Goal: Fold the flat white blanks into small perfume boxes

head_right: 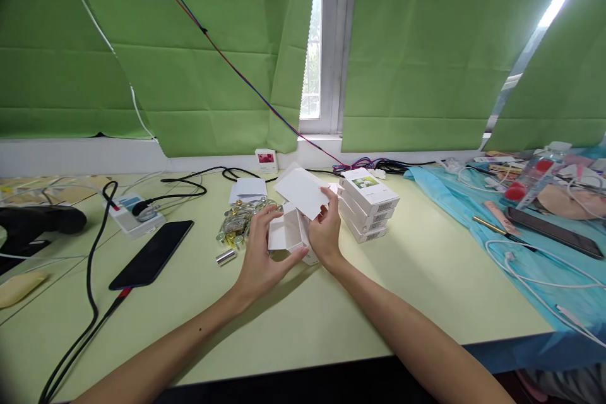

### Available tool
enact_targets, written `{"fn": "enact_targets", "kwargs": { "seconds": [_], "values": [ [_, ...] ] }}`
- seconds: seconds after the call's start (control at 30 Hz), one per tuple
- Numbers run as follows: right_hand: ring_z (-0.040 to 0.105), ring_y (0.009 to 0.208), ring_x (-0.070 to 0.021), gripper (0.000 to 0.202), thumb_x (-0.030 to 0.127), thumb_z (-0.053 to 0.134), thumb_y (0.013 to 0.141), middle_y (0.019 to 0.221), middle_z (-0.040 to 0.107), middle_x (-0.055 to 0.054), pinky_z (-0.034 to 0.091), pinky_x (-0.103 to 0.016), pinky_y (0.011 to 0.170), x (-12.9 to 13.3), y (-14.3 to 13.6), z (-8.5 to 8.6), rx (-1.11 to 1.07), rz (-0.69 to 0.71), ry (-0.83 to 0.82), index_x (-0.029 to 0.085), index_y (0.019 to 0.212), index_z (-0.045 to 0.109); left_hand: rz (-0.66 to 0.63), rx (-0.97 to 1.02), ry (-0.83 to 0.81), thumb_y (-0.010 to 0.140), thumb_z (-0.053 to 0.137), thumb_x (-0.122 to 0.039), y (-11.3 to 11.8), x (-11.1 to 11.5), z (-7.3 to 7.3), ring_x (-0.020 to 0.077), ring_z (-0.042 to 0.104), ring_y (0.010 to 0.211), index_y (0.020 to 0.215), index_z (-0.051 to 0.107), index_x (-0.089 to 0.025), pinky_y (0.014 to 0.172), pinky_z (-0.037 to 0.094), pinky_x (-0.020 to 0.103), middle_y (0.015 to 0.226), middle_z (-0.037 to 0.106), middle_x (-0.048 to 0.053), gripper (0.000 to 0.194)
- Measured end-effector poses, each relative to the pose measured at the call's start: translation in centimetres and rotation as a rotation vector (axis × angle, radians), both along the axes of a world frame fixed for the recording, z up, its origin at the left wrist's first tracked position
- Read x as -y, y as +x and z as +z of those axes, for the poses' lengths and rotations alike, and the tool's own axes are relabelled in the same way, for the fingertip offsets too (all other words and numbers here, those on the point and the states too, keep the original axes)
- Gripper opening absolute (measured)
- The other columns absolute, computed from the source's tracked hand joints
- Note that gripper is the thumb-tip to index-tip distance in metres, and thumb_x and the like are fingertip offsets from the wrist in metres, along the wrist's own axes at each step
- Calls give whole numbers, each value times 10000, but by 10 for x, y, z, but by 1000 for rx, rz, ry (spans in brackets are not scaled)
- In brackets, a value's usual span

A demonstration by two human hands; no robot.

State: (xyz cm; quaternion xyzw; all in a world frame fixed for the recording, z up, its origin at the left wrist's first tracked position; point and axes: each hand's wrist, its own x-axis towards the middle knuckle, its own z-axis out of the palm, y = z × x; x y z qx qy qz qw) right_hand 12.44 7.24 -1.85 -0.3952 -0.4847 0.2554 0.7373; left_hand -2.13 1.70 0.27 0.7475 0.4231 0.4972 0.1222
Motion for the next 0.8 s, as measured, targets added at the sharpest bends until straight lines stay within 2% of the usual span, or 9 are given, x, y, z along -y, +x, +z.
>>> {"fn": "enact_targets", "kwargs": {
  "seconds": [0.17,0.4,0.5,0.67,0.8],
  "values": [
    [685,1046,-203,582,229,687,752,1321,602,-112,576,-356,906,2,-3,-2,-91,9,-90,238,1294,474,-5,11,-12,784,819,-425,0,2,0,355,382,1475,1321,455,-291,1111,441,532,1512,393,145,663],
    [696,1049,-209,553,256,686,763,1229,649,-105,583,-346,876,5,-6,2,-179,7,-168,231,1268,463,-4,-18,-49,777,823,-422,1,2,-4,355,379,1483,1359,436,-291,1102,449,517,1548,390,147,711],
    [705,995,-212,540,260,697,754,1174,665,-93,590,-347,838,4,-6,4,-233,18,-210,234,1244,470,-26,-16,-60,759,835,-436,1,1,-5,353,442,1437,1367,419,-288,1074,475,499,1492,464,141,751],
    [703,916,-212,506,319,731,736,1093,680,-70,596,-325,735,3,-6,6,-286,9,-261,238,1174,490,-50,-2,-108,720,857,-442,1,2,-4,328,601,1249,1361,396,-279,962,535,459,1388,559,124,806],
    [703,770,-200,459,344,730,733,961,691,-35,588,-312,624,4,-8,9,-339,36,-317,244,1116,498,-65,-6,-130,710,861,-390,2,1,-3,315,625,1197,1357,386,-275,936,537,448,1364,577,117,811]
  ]
}}
